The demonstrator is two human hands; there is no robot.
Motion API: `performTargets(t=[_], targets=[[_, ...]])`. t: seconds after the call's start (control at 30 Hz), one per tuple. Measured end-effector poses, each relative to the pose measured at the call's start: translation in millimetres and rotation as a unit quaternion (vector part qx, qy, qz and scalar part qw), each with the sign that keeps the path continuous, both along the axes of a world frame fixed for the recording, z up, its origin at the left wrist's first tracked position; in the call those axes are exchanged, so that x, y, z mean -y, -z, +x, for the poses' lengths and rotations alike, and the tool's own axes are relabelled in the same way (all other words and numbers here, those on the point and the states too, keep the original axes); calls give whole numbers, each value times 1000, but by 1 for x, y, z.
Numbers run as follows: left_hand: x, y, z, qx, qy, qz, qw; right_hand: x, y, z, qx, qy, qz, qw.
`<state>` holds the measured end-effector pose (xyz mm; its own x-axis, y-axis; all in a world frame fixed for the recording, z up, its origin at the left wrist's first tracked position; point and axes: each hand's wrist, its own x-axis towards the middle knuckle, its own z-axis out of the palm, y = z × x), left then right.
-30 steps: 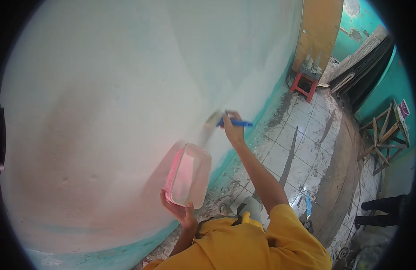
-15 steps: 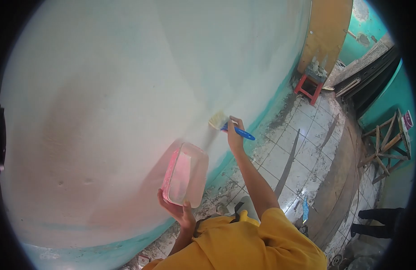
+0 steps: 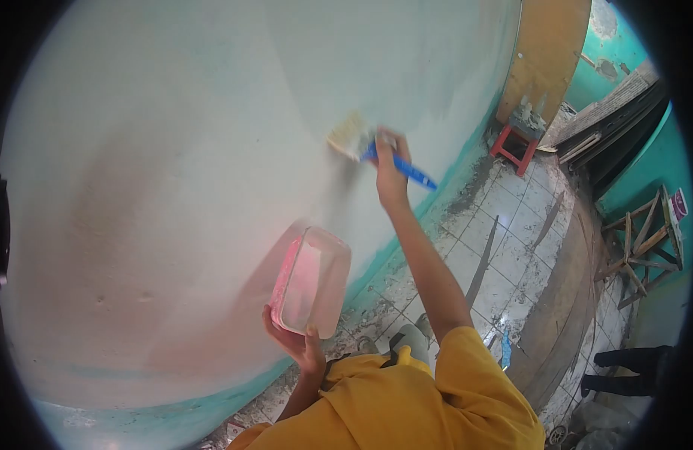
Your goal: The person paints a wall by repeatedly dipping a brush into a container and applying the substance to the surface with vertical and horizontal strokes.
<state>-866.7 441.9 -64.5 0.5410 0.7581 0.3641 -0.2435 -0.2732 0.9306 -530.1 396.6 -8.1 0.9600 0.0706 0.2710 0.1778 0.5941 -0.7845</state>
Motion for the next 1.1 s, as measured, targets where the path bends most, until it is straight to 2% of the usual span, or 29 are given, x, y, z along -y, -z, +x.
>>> performTargets(t=[0.1,0.17,0.23,0.3,0.43,0.5,0.57,0.67,0.8,0.83,0.9,0.93,1.0,1.1], targets=[[-1,-4,-2,10,4,-10,1000,0,108,-25,-94,5,-48,994],[-4,-2,-7,7,4,-4,1000,9,129,-32,-136,8,-70,988],[-9,-4,-11,5,8,5,1000,14,110,-32,-105,45,-164,980],[-7,-8,-14,15,20,-9,1000,15,56,-16,-53,40,-199,978],[-15,-2,-25,16,23,14,999,-2,-98,-27,58,49,-133,988],[-15,-8,-29,18,22,-4,1000,-6,-132,-40,75,36,-92,992],[-14,-16,-31,15,16,-6,1000,-12,-136,-51,106,20,36,993],[-20,-15,-35,31,19,-2,999,-25,-40,-51,15,10,39,999],[-29,-16,-43,35,5,45,998,-9,93,-75,-140,32,-78,987],[-30,-15,-44,30,1,42,999,4,99,-76,-144,28,-83,986],[-32,-13,-45,44,16,42,998,22,105,-78,-92,25,-229,969],[-33,-12,-47,40,10,40,998,25,93,-87,-94,19,-231,968],[-36,-11,-46,30,21,61,997,40,34,-109,-17,34,-235,971],[-34,-13,-43,28,16,93,995,54,-29,-157,28,41,-207,977]])
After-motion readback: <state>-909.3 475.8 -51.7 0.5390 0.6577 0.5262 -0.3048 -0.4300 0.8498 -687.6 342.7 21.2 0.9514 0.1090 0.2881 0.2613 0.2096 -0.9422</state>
